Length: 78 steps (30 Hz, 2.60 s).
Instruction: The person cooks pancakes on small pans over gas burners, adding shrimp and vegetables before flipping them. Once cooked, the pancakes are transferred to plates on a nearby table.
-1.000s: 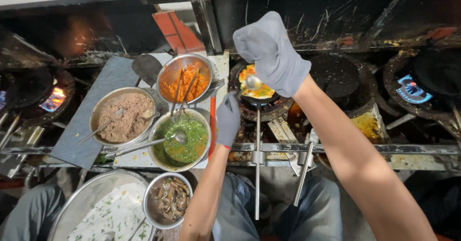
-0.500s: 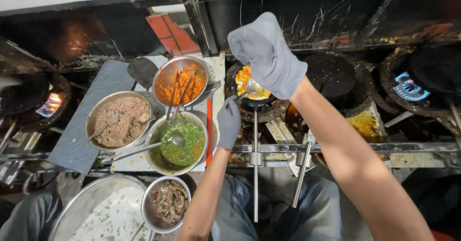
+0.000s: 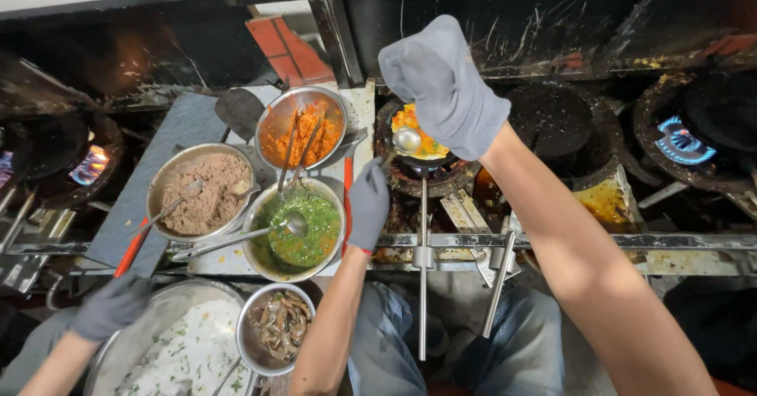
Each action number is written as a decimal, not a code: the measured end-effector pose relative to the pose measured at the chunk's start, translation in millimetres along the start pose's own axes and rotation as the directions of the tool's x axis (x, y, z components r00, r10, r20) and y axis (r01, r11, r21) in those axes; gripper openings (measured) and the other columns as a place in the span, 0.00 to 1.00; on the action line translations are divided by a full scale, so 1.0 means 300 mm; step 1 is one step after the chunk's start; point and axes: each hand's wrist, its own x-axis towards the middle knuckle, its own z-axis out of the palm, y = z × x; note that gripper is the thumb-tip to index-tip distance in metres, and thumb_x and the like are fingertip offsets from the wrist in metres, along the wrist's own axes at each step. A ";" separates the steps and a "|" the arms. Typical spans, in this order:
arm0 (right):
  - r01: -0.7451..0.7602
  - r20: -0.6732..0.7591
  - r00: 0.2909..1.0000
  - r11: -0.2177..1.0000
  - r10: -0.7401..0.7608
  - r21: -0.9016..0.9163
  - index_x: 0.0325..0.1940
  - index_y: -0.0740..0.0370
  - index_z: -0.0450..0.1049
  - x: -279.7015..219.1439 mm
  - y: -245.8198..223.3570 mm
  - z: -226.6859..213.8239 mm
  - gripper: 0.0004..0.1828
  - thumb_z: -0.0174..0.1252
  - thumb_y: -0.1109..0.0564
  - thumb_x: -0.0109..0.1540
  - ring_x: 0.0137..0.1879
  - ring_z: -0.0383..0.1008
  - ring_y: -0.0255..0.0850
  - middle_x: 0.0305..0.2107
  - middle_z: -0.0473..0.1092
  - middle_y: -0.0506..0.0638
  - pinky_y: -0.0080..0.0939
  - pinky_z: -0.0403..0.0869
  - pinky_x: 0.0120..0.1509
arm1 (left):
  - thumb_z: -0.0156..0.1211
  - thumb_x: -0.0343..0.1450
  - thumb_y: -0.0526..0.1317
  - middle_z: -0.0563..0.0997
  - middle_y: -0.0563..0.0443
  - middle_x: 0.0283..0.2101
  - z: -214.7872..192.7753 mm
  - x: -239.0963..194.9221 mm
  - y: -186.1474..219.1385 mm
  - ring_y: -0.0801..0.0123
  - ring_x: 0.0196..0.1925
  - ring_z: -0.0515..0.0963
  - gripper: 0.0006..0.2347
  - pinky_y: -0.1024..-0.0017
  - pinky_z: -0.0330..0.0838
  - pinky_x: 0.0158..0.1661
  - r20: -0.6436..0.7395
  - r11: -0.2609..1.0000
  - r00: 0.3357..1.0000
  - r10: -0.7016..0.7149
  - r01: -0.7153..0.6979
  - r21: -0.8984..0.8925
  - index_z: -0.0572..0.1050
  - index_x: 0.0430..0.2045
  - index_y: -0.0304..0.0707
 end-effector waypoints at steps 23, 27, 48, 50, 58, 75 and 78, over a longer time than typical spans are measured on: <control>0.006 -0.020 1.000 1.000 -0.006 0.026 0.21 0.66 0.57 0.075 0.033 -0.013 0.41 0.31 0.33 0.77 0.22 0.54 0.37 0.16 0.51 0.47 0.37 0.57 0.30 | 0.45 0.79 0.41 0.85 0.38 0.33 0.394 0.233 -0.172 0.48 0.37 0.85 0.14 0.59 0.74 0.38 -0.095 0.988 0.995 -0.038 0.023 -0.150 0.78 0.35 0.31; -0.036 -0.035 0.999 0.997 0.039 0.064 0.21 0.65 0.56 0.109 0.029 -0.019 0.41 0.31 0.32 0.77 0.22 0.52 0.36 0.16 0.50 0.47 0.37 0.55 0.31 | 0.47 0.78 0.39 0.80 0.31 0.32 0.423 0.334 -0.251 0.40 0.34 0.80 0.12 0.51 0.70 0.31 -0.106 0.806 0.966 0.235 -0.132 0.578 0.75 0.34 0.27; -0.051 -0.031 0.998 0.997 0.052 0.054 0.21 0.65 0.56 0.101 0.005 0.003 0.44 0.29 0.26 0.74 0.22 0.50 0.35 0.17 0.49 0.47 0.38 0.53 0.31 | 0.47 0.77 0.41 0.83 0.33 0.37 0.196 0.241 -0.156 0.44 0.41 0.83 0.14 0.59 0.74 0.42 -0.179 1.000 0.983 -0.024 0.023 -0.006 0.78 0.45 0.30; -0.044 -0.033 0.998 0.998 0.046 0.050 0.20 0.64 0.55 0.107 0.011 0.004 0.44 0.28 0.25 0.73 0.23 0.51 0.36 0.16 0.49 0.46 0.38 0.53 0.30 | 0.48 0.77 0.41 0.83 0.32 0.40 0.203 0.236 -0.180 0.45 0.43 0.83 0.14 0.61 0.75 0.44 -0.134 1.000 0.991 0.025 -0.027 -0.012 0.78 0.46 0.29; -0.021 -0.042 0.999 0.998 0.023 0.054 0.21 0.65 0.52 0.087 0.048 0.002 0.46 0.27 0.24 0.74 0.22 0.49 0.36 0.17 0.46 0.48 0.39 0.51 0.31 | 0.45 0.78 0.42 0.83 0.32 0.43 0.214 0.291 -0.251 0.48 0.46 0.83 0.16 0.62 0.74 0.48 -0.105 0.998 0.994 0.043 -0.048 -0.043 0.77 0.48 0.27; -0.031 -0.053 0.998 0.996 0.035 0.081 0.21 0.65 0.55 0.035 0.004 -0.015 0.43 0.32 0.26 0.73 0.24 0.50 0.36 0.17 0.48 0.46 0.39 0.53 0.31 | 0.47 0.78 0.39 0.84 0.33 0.39 0.150 0.207 -0.294 0.44 0.44 0.82 0.12 0.57 0.74 0.44 -0.174 0.999 0.983 0.053 -0.054 0.001 0.79 0.40 0.30; -0.035 -0.058 0.998 0.996 0.040 0.083 0.21 0.65 0.55 0.037 -0.007 -0.018 0.43 0.33 0.26 0.73 0.24 0.51 0.36 0.17 0.48 0.46 0.39 0.53 0.30 | 0.54 0.74 0.43 0.80 0.32 0.29 0.338 0.343 -0.482 0.41 0.32 0.80 0.12 0.45 0.71 0.32 -0.027 0.518 0.958 0.287 -0.132 0.845 0.74 0.32 0.28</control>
